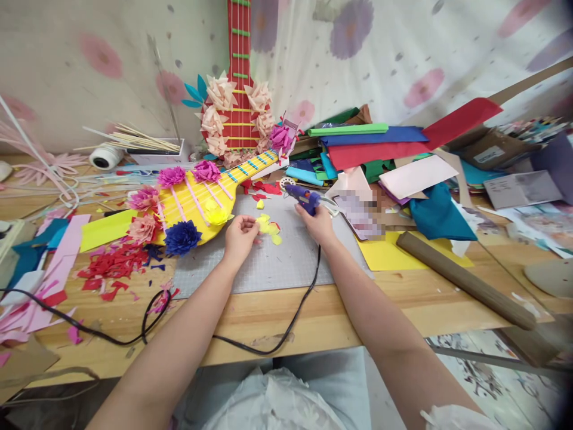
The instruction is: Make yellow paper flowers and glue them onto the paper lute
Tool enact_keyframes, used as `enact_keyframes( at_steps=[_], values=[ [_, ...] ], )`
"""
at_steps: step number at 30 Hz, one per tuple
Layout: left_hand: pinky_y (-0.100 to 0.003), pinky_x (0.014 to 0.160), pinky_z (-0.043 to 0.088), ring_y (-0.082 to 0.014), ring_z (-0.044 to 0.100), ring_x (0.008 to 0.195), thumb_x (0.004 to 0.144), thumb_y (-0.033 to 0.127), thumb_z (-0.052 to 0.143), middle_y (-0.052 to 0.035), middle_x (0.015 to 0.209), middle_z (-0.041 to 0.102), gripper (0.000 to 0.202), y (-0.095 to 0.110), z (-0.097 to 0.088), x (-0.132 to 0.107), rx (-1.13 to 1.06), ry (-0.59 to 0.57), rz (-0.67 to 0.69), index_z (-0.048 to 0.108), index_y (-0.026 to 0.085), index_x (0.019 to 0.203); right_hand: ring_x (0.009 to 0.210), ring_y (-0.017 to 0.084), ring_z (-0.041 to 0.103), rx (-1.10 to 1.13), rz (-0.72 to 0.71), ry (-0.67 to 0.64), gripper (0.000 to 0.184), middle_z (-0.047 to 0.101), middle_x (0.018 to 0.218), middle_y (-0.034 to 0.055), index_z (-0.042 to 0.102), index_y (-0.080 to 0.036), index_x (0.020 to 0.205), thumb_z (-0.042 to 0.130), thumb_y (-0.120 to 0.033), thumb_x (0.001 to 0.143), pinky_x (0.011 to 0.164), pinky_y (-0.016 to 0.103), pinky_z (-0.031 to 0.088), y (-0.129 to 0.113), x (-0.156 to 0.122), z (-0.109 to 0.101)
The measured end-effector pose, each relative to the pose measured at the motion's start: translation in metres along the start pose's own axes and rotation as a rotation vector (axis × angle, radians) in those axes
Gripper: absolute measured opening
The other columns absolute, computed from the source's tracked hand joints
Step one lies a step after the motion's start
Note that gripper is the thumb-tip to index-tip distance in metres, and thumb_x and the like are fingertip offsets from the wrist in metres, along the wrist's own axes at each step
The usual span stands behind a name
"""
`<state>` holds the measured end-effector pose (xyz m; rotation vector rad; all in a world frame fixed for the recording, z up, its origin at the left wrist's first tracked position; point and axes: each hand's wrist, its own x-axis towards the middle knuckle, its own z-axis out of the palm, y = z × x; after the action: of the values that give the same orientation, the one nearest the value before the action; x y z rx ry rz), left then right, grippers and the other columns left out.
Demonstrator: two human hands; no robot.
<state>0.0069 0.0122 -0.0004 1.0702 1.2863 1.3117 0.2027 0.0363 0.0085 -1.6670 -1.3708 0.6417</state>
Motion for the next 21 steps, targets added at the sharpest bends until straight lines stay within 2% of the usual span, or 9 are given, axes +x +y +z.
enact_keyframes(
  at_steps=[2,4,7,9,16,21],
  values=[
    [-0.019,0.04,0.048,-0.0117,0.061,0.054,0.066,0.018,0.065,0.0024,0.063,0.059,0.015,-0.001,0.001,0.0,0.01,-0.01,-0.02,0.053,0.016,0.075,0.063,0.016,0.056,0.185,0.003,-0.053,0.045,0.064,0.074,0.0062,0.062,-0.016,0.083,0.056,-0.058,0.069,0.059,0.029,0.044,-0.005,-0.005,-0.007],
    [-0.019,0.04,0.048,-0.0118,0.062,0.055,0.066,0.017,0.065,0.0018,0.063,0.059,0.014,-0.001,0.001,0.0,0.008,-0.01,-0.037,0.054,0.015,0.075,0.055,0.012,0.052,0.258,0.004,-0.19,0.042,0.062,0.066,0.0036,0.062,-0.017,0.076,0.059,-0.058,0.067,0.053,0.027,0.042,-0.009,-0.012,-0.014],
    [-0.021,0.041,0.05,-0.0128,0.062,0.056,0.067,0.016,0.064,0.0006,0.063,0.06,0.015,-0.002,0.001,0.001,0.001,-0.001,-0.051,0.057,0.014,0.08,0.047,0.011,0.047,0.182,0.031,-0.389,0.04,0.054,0.053,0.0003,0.059,-0.018,0.065,0.063,-0.058,0.065,0.047,0.026,0.038,-0.012,-0.019,-0.018],
    [-0.022,0.042,0.05,-0.0139,0.063,0.057,0.066,0.017,0.065,0.0001,0.063,0.06,0.017,-0.003,0.001,0.001,0.0,0.008,-0.05,0.058,0.014,0.082,0.044,0.011,0.045,0.123,0.036,-0.451,0.04,0.052,0.049,-0.0007,0.059,-0.019,0.063,0.063,-0.059,0.065,0.045,0.026,0.036,-0.011,-0.021,-0.017],
    [-0.022,0.043,0.051,-0.0137,0.063,0.057,0.066,0.021,0.066,-0.0008,0.066,0.06,0.015,-0.006,0.001,0.001,0.011,0.045,-0.023,0.058,0.014,0.078,0.053,0.014,0.053,0.019,-0.067,-0.444,0.036,0.058,0.055,0.0005,0.064,-0.02,0.072,0.063,-0.056,0.067,0.053,0.028,0.042,-0.011,-0.022,-0.018],
    [-0.022,0.042,0.051,-0.0139,0.063,0.057,0.066,0.022,0.065,0.0001,0.066,0.058,0.017,-0.008,0.0,0.002,0.031,0.051,-0.001,0.057,0.015,0.079,0.058,0.014,0.055,-0.001,-0.087,-0.468,0.035,0.06,0.06,0.0008,0.064,-0.02,0.072,0.063,-0.054,0.068,0.059,0.028,0.043,-0.014,-0.022,-0.021]
  ],
)
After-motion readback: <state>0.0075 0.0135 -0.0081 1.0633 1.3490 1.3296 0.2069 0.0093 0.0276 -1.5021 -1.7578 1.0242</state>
